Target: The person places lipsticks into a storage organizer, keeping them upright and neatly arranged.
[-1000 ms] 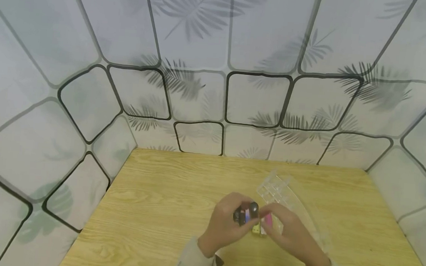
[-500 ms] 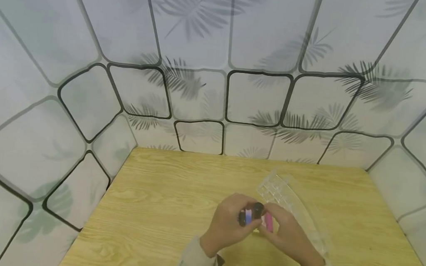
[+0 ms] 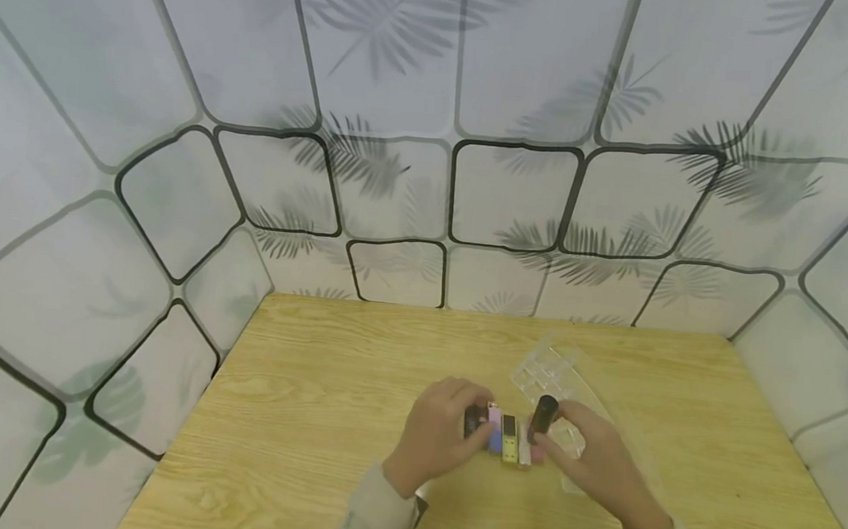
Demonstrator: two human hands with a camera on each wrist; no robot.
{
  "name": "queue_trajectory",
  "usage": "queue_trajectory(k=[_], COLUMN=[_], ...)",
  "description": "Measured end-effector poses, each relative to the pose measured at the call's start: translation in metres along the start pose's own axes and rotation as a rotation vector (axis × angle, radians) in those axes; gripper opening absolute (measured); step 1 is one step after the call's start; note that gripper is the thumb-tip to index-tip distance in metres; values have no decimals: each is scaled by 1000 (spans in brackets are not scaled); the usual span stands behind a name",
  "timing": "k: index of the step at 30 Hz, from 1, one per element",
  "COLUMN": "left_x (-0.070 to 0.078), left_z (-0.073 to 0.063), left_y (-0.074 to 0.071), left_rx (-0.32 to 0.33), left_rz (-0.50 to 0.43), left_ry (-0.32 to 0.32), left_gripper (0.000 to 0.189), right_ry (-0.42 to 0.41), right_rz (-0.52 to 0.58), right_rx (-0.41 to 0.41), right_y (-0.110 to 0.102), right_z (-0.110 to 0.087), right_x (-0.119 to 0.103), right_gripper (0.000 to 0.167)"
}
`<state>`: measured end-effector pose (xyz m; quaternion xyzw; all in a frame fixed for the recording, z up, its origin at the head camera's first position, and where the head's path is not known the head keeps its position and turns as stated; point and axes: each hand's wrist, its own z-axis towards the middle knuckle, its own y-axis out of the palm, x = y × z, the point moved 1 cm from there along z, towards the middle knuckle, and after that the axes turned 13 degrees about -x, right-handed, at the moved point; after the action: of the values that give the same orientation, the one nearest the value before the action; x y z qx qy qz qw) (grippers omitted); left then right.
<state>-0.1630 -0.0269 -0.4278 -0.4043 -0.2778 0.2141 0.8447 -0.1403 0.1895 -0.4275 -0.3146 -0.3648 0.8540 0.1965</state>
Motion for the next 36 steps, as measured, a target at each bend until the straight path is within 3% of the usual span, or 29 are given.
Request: queue_trajectory(k=[6,12,17,23,27,31,36], left_x=[-6,-19,-37,-55,-62,-68,-73], left_z=[-1,-5,-12,-18,-19,-19,-21], left_y=[4,14,28,48,58,67,76], left_rx=[15,20,-49,-152,-208,-264,-333], left_rz=[16,109,198,203,211,218,211], left_ry=[-18,-75,-146,-192,-216,-247,-287], left_gripper=[23,22,20,19,18,16,16], right_ry=[109,245,396,521,505,436,368], right_rz=[-96,-163,-142,-109,-93,-52,-89], right_rx=[9,43,13,-60,-88,-82,-64], right_y=[-10,-24,-30,-29,-25,-21,-16], right_z=[-8,-31,-57,-81,-91,-96,-97], right_x=[11,37,64,81,84,82,75], right_gripper=[37,36,29,21,21,32,40])
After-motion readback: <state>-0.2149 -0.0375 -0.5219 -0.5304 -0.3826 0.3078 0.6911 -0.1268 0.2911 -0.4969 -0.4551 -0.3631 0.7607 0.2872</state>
